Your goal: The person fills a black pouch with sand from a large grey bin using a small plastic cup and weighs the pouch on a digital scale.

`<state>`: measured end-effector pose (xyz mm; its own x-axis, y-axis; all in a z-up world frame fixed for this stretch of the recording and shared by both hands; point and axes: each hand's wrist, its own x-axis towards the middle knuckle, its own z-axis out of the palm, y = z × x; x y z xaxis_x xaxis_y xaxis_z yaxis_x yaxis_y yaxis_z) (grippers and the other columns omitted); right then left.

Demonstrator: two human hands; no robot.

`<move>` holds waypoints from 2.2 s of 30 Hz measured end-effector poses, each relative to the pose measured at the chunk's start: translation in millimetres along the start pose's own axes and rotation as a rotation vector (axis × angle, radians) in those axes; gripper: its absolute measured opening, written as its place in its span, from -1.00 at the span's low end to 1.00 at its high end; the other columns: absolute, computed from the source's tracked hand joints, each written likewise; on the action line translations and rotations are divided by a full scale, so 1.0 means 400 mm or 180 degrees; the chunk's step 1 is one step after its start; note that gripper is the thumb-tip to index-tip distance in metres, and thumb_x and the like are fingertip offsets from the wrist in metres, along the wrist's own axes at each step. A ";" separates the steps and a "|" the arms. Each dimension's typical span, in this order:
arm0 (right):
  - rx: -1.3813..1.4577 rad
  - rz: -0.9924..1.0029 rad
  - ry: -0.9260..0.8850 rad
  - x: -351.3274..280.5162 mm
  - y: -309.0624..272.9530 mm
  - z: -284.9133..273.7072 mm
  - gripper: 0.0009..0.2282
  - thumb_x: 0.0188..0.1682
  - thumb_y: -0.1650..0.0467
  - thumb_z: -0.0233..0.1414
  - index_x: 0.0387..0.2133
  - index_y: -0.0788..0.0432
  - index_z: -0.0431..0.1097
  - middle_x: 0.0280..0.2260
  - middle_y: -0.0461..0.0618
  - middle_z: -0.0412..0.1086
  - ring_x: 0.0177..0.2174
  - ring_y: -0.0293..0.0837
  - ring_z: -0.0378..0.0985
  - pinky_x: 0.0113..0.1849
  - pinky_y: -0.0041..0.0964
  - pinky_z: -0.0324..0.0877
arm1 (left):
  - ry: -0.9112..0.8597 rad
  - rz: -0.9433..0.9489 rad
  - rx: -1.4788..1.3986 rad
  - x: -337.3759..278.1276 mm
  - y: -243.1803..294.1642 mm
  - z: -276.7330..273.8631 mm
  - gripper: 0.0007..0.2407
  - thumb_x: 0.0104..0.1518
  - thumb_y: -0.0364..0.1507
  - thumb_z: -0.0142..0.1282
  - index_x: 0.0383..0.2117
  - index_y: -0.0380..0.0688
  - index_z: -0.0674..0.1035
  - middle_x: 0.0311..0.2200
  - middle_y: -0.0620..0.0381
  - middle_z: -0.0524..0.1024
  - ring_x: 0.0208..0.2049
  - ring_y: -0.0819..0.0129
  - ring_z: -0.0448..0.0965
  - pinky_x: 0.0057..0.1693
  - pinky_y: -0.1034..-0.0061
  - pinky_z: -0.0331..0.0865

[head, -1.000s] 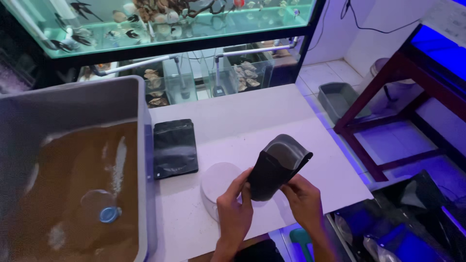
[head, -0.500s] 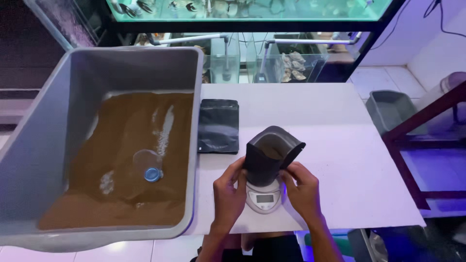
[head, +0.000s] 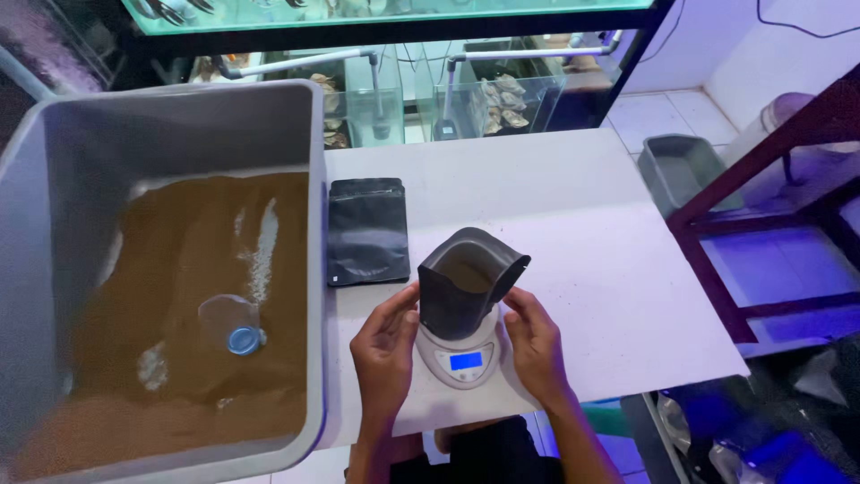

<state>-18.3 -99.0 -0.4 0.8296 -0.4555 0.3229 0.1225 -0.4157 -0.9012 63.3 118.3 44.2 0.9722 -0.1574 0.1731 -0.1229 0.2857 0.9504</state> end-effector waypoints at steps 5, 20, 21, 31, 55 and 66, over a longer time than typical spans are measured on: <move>-0.0056 -0.0031 -0.0015 -0.001 -0.008 0.004 -0.60 0.28 0.21 0.03 0.26 0.17 0.47 0.19 0.14 0.60 0.21 0.06 0.65 0.21 -0.04 0.59 | -0.0025 -0.0097 0.0156 0.003 0.004 0.003 -0.70 0.33 -0.55 0.22 0.18 -0.25 0.72 0.18 -0.12 0.77 0.23 0.16 0.80 0.38 0.35 0.65; -0.0602 -0.0463 0.0045 0.009 0.001 0.012 -0.79 0.20 0.44 0.15 0.05 0.18 0.60 0.06 0.09 0.67 0.09 0.05 0.72 0.10 -0.03 0.63 | 0.0189 -0.0264 0.0379 0.007 -0.034 0.030 -0.75 0.29 -0.48 0.30 0.06 -0.24 0.77 0.10 -0.07 0.83 0.14 0.22 0.85 0.30 0.39 0.68; -0.0632 -0.0540 0.0055 0.012 0.005 0.014 -0.81 0.17 0.50 0.15 0.02 0.19 0.61 0.04 0.10 0.68 0.09 0.09 0.72 0.10 0.01 0.64 | 0.0227 -0.0188 0.0322 0.008 -0.032 0.033 -0.78 0.30 -0.45 0.31 0.01 -0.25 0.78 0.11 -0.09 0.83 0.15 0.22 0.84 0.29 0.39 0.67; -0.0374 -0.0955 0.0108 -0.015 -0.092 0.023 -0.87 0.18 0.47 0.21 -0.05 0.24 0.59 0.04 0.14 0.66 0.11 0.09 0.72 0.16 -0.01 0.63 | 0.0799 -0.0558 0.0006 -0.022 -0.016 0.047 -0.88 0.34 -0.48 0.27 -0.11 -0.25 0.74 -0.17 -0.01 0.85 -0.09 0.37 0.79 0.09 0.51 0.60; 0.0864 -0.1444 -0.0688 0.073 -0.377 0.105 -0.12 -0.19 0.61 0.41 0.31 -0.04 -0.06 0.29 0.49 0.38 0.31 0.19 0.52 0.19 -0.09 0.53 | 0.1153 -0.0187 -0.3103 -0.089 0.059 0.064 -0.46 0.33 -0.45 0.18 0.46 -0.19 0.35 0.24 -0.29 0.64 0.17 -0.19 0.71 0.27 0.03 0.51; -0.0019 -0.1010 -0.0703 0.131 -0.413 0.109 -0.04 -0.23 0.44 0.50 0.50 0.22 0.12 0.45 0.19 0.27 0.30 0.02 0.50 0.24 -0.16 0.49 | 0.0522 0.0443 -0.3147 -0.079 0.159 0.074 -0.32 0.35 -0.33 0.29 0.56 -0.18 0.21 0.45 -0.12 0.42 0.36 -0.04 0.58 0.35 0.20 0.44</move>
<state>28.9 -19.9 152.8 0.8484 -0.1230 0.5149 0.3896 -0.5135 -0.7646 18.9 113.6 106.8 0.9863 0.0477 0.1577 -0.0898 0.9583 0.2715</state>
